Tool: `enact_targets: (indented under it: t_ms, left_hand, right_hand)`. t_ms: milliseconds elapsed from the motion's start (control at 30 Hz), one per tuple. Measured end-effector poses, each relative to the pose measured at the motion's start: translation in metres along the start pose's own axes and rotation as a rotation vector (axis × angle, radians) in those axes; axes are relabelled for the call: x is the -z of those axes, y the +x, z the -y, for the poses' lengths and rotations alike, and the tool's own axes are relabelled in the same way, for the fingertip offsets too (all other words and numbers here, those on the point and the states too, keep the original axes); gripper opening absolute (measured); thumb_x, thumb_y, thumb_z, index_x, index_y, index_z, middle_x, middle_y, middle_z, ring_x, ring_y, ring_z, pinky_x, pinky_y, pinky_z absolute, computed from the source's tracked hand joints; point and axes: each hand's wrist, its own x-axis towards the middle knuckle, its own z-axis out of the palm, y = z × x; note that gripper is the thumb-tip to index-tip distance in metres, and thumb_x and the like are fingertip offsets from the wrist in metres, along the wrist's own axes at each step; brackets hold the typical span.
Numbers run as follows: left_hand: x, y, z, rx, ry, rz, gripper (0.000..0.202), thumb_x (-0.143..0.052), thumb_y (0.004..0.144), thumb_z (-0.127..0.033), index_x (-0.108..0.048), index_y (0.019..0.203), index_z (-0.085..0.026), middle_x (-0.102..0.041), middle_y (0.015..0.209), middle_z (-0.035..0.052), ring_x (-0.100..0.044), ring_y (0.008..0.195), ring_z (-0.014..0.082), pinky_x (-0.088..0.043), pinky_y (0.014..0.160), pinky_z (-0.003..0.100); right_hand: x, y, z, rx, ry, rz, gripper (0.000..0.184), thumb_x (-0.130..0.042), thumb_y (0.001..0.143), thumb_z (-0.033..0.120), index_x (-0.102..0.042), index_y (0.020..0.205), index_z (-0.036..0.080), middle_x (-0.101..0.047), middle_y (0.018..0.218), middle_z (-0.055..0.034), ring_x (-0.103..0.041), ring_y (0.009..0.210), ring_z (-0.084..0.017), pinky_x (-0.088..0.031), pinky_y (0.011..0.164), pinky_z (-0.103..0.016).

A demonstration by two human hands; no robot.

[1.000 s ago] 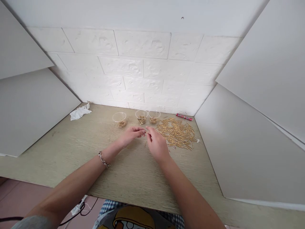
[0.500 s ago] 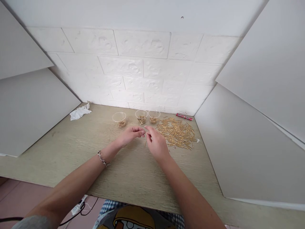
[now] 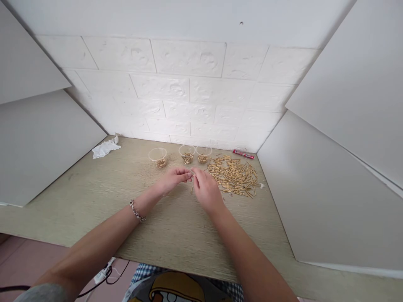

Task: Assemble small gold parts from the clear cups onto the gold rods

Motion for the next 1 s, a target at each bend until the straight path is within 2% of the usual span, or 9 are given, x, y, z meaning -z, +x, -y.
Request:
enact_targets:
  t_ms: [133, 233, 500, 700, 1000]
  left_hand:
    - [-0.0011, -0.0005, 0.001, 0.023, -0.066, 0.013, 0.025, -0.059, 0.069, -0.036, -0.063, 0.073, -0.012, -0.053, 0.063, -0.0016, -0.043, 0.059, 0.0079, -0.033, 0.059, 0.022]
    - [-0.0012, -0.0011, 0.0005, 0.026, -0.073, 0.016, 0.024, -0.06, 0.068, -0.036, -0.063, 0.072, -0.012, -0.053, 0.062, -0.0017, -0.042, 0.059, 0.0078, -0.033, 0.06, 0.022]
    - [0.0013, -0.003, 0.0008, 0.088, -0.154, 0.084, 0.027, -0.064, 0.066, -0.039, -0.062, 0.069, -0.012, -0.055, 0.064, -0.0001, -0.045, 0.061, 0.008, -0.034, 0.062, 0.023]
    - [0.0006, -0.0031, 0.0004, 0.117, -0.16, 0.04, 0.028, -0.066, 0.063, -0.04, -0.062, 0.068, -0.013, -0.057, 0.065, 0.0007, -0.045, 0.06, 0.008, -0.035, 0.061, 0.023]
    - [-0.0016, -0.0025, -0.0006, 0.056, -0.005, -0.008, 0.025, -0.06, 0.068, -0.039, -0.06, 0.064, -0.013, -0.056, 0.061, -0.0006, -0.046, 0.059, 0.0088, -0.035, 0.061, 0.023]
  right_hand:
    - [0.0013, -0.0004, -0.0021, 0.122, -0.071, 0.025, 0.026, -0.037, 0.085, 0.019, -0.054, 0.104, 0.02, -0.064, 0.094, -0.0069, -0.061, 0.086, -0.017, -0.048, 0.076, -0.031]
    - [0.003, 0.0008, -0.0023, 0.15, -0.059, 0.037, 0.024, -0.038, 0.085, 0.018, -0.055, 0.101, 0.019, -0.064, 0.094, -0.0075, -0.061, 0.085, -0.017, -0.048, 0.075, -0.03]
    - [0.0087, 0.0058, -0.0026, -0.054, 0.155, 0.095, 0.02, -0.047, 0.077, 0.019, -0.054, 0.095, 0.021, -0.067, 0.076, -0.0017, -0.063, 0.069, -0.014, -0.049, 0.065, -0.027]
    - [0.0057, 0.0082, -0.0015, -0.182, 0.289, 0.084, 0.017, -0.048, 0.073, 0.019, -0.053, 0.09, 0.02, -0.067, 0.071, -0.0014, -0.063, 0.066, -0.015, -0.05, 0.066, -0.029]
    - [0.0024, 0.0055, 0.0018, -0.307, 0.26, 0.081, 0.019, -0.049, 0.072, 0.018, -0.05, 0.091, 0.021, -0.065, 0.067, 0.0008, -0.06, 0.061, -0.015, -0.045, 0.063, -0.029]
